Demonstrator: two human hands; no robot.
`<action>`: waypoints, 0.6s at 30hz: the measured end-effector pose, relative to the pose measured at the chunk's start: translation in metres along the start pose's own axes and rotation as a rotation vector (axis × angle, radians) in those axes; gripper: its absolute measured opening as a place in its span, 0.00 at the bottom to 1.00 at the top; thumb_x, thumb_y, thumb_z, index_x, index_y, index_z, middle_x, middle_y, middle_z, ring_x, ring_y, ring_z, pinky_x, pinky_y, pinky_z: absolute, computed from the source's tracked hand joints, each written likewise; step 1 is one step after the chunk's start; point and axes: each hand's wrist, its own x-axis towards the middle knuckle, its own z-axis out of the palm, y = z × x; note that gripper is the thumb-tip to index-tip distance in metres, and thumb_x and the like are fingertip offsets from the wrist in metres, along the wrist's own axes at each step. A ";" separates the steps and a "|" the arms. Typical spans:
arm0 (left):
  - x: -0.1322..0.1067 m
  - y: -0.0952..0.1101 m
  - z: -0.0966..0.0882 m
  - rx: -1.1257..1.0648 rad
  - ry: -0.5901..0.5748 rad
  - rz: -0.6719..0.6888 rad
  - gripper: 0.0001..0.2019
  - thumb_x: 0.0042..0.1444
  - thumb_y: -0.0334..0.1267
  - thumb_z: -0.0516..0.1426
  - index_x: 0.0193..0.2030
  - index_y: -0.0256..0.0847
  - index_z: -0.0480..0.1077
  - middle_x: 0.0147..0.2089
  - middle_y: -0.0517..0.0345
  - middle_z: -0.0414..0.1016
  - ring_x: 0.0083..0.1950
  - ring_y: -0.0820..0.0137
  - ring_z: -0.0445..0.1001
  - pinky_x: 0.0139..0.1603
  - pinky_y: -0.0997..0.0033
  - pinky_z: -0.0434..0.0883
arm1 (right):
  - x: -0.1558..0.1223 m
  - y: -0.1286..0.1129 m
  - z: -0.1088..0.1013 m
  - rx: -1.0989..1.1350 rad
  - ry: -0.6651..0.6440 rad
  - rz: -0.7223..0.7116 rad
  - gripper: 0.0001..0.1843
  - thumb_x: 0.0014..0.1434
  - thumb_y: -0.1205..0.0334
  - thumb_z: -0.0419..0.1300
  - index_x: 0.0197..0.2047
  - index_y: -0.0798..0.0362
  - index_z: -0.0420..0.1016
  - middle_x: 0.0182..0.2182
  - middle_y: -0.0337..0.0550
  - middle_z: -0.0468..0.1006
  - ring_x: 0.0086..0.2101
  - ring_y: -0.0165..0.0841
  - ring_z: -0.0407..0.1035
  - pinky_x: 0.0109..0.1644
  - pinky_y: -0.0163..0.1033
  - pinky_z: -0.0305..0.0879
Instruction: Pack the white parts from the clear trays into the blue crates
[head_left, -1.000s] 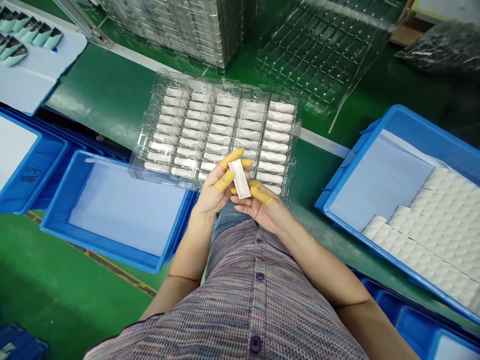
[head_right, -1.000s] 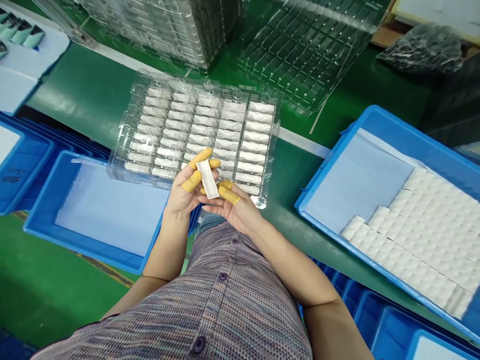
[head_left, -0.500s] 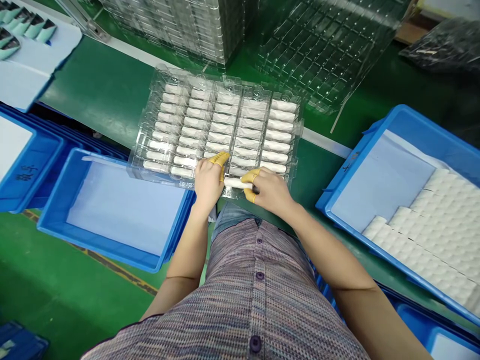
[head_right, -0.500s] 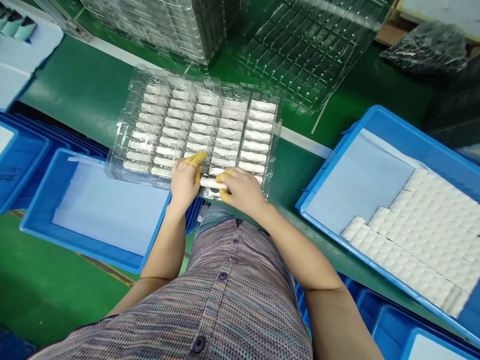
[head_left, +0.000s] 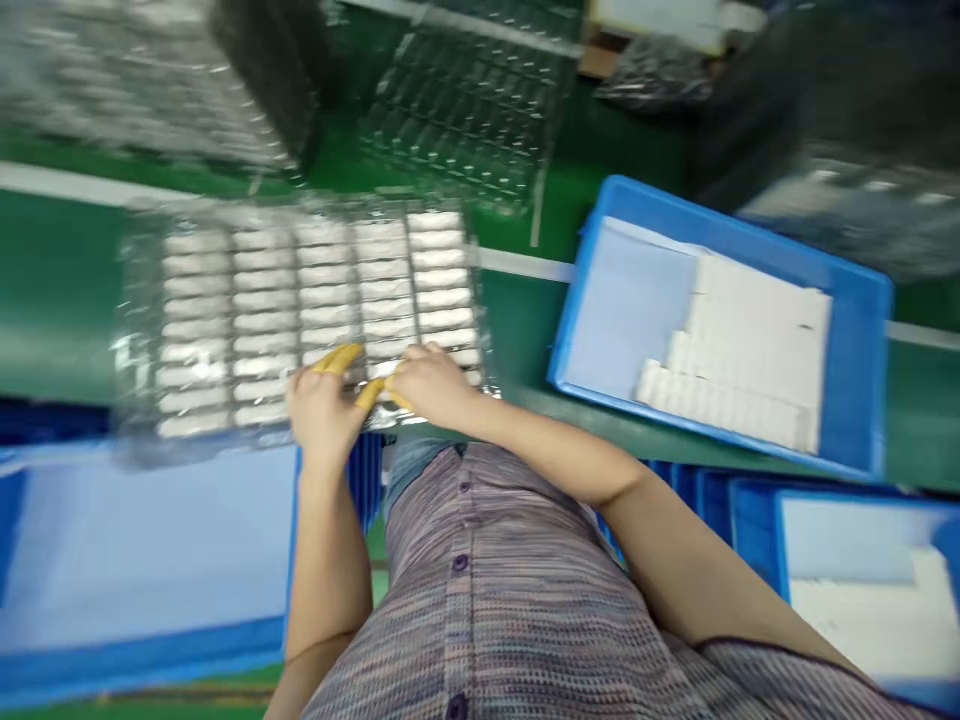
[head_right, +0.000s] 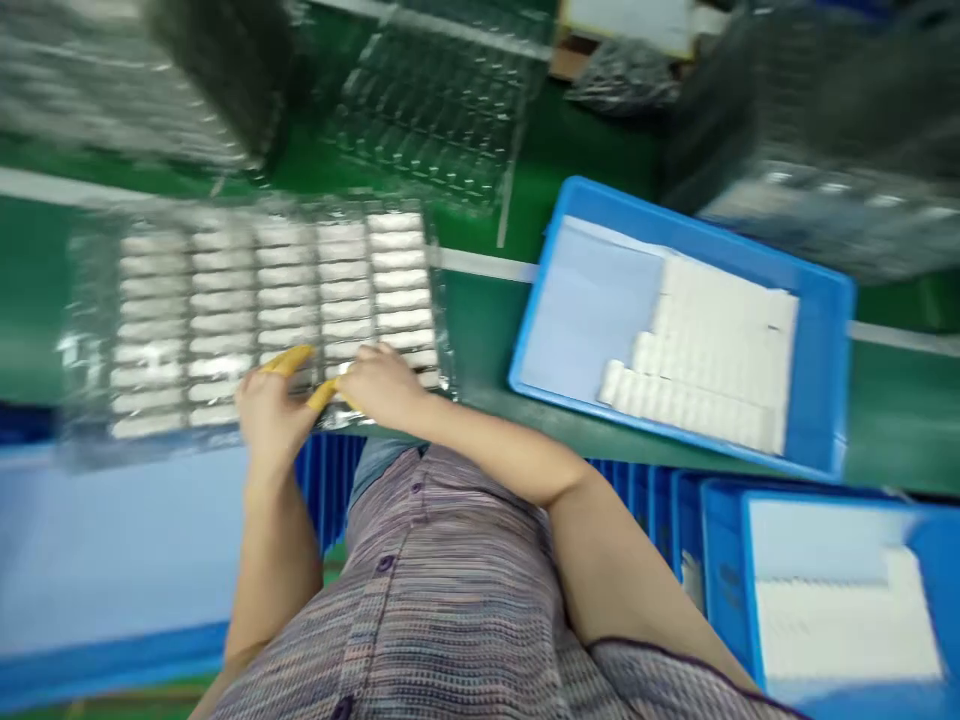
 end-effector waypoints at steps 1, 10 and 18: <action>0.000 -0.001 0.000 0.012 0.001 0.003 0.30 0.62 0.53 0.61 0.65 0.37 0.74 0.55 0.37 0.81 0.58 0.45 0.77 0.69 0.39 0.64 | -0.002 0.000 0.001 -0.001 0.023 -0.014 0.10 0.72 0.61 0.60 0.43 0.51 0.84 0.43 0.40 0.86 0.52 0.40 0.70 0.56 0.46 0.61; 0.002 0.024 -0.014 -0.138 0.205 0.205 0.27 0.64 0.46 0.61 0.69 0.47 0.70 0.69 0.44 0.74 0.69 0.41 0.72 0.68 0.32 0.69 | -0.191 0.135 -0.016 -0.001 0.780 0.563 0.22 0.73 0.53 0.54 0.66 0.48 0.71 0.62 0.51 0.77 0.63 0.43 0.68 0.70 0.56 0.60; 0.014 0.175 0.043 -0.197 -0.210 1.090 0.26 0.70 0.45 0.56 0.71 0.39 0.66 0.70 0.40 0.72 0.73 0.51 0.68 0.74 0.43 0.65 | -0.456 0.240 -0.009 -0.228 0.750 2.093 0.41 0.65 0.55 0.60 0.74 0.65 0.55 0.69 0.73 0.65 0.71 0.56 0.56 0.70 0.67 0.57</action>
